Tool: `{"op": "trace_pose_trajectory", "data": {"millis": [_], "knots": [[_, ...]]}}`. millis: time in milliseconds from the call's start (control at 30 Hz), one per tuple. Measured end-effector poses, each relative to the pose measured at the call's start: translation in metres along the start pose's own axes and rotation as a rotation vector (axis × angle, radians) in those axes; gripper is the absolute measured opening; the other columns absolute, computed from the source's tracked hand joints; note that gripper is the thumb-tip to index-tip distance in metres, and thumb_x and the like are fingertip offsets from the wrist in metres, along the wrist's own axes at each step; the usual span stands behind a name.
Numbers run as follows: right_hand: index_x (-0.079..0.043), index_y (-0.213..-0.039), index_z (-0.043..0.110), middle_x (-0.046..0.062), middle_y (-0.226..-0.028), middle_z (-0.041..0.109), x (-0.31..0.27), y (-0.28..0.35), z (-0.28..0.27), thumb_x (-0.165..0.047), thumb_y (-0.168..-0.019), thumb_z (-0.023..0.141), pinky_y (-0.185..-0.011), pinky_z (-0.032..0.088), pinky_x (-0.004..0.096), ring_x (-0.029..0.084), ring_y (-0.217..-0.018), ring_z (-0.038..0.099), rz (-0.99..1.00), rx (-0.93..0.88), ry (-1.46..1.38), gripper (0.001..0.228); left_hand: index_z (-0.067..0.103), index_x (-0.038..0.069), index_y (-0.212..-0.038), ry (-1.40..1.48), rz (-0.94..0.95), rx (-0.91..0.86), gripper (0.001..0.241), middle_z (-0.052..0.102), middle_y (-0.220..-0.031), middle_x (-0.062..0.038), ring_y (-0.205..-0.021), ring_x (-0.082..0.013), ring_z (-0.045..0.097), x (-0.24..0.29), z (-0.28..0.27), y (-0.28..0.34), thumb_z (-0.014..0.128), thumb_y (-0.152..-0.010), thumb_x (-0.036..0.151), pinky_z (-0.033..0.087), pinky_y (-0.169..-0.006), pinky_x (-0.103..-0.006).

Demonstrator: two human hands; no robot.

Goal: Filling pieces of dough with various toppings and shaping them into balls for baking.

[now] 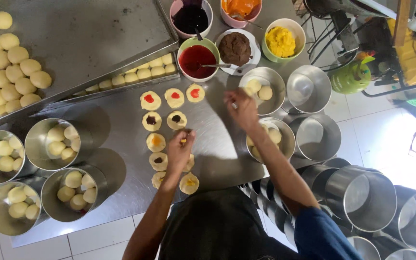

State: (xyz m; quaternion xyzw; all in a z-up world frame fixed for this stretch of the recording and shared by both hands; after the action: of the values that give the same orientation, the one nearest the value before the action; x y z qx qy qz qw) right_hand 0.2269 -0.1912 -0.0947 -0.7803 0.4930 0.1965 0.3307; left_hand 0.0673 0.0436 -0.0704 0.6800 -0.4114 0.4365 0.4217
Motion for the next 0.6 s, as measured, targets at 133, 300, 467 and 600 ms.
{"op": "trace_pose_trajectory", "data": {"millis": [133,300,467,600], "knots": [[-0.016,-0.124,0.069,0.014,-0.096,0.076,-0.036,0.007,0.033,-0.017,-0.08,0.074,-0.073,0.06,0.051,0.039,-0.084,0.074,0.131,-0.171,0.086,0.044,0.065,0.016,-0.101,-0.422,0.278,0.004,0.034,0.068,-0.093,-0.01,-0.09,-0.0365,0.07,0.007,0.004,-0.059,0.084,-0.079,0.034,0.055,-0.073,-0.0506],[-0.007,-0.132,0.06,0.016,-0.119,0.059,-0.028,-0.006,0.08,-0.018,-0.076,0.074,-0.08,0.061,0.053,0.045,-0.091,0.072,0.312,-0.319,0.181,0.06,0.043,0.001,-0.149,-0.934,0.391,-0.22,0.093,0.045,-0.14,-0.018,-0.104,-0.0379,0.072,-0.009,0.032,-0.137,0.089,-0.071,0.022,0.063,-0.085,-0.0464],[-0.007,-0.134,0.055,0.017,-0.127,0.054,0.011,-0.016,0.134,-0.027,-0.075,0.081,-0.087,0.062,0.047,0.04,-0.096,0.073,0.291,-0.424,0.322,0.067,0.036,-0.008,-0.15,-1.048,0.31,-0.297,0.1,0.046,-0.138,-0.027,-0.101,-0.0449,0.072,-0.045,0.057,-0.181,0.089,-0.067,0.012,0.064,-0.081,-0.0521],[-0.009,-0.132,0.052,0.013,-0.128,0.048,-0.011,-0.027,0.125,-0.025,-0.073,0.087,-0.09,0.063,0.039,0.035,-0.097,0.074,0.247,-0.46,0.38,0.071,0.036,-0.011,-0.148,-1.044,0.243,-0.307,0.085,0.053,-0.131,-0.029,-0.098,-0.0474,0.073,-0.056,0.072,-0.195,0.08,-0.076,0.003,0.062,-0.078,-0.0579]]}}
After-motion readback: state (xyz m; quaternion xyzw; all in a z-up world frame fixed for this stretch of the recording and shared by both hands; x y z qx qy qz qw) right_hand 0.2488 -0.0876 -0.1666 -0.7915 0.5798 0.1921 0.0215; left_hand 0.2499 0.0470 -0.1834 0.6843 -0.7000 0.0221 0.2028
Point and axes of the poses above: each hand's wrist, its own y-axis away from the middle knuckle, its own z-axis out of the palm, x = y × z, the point moved 3 cm from there along -y, towards the middle knuckle
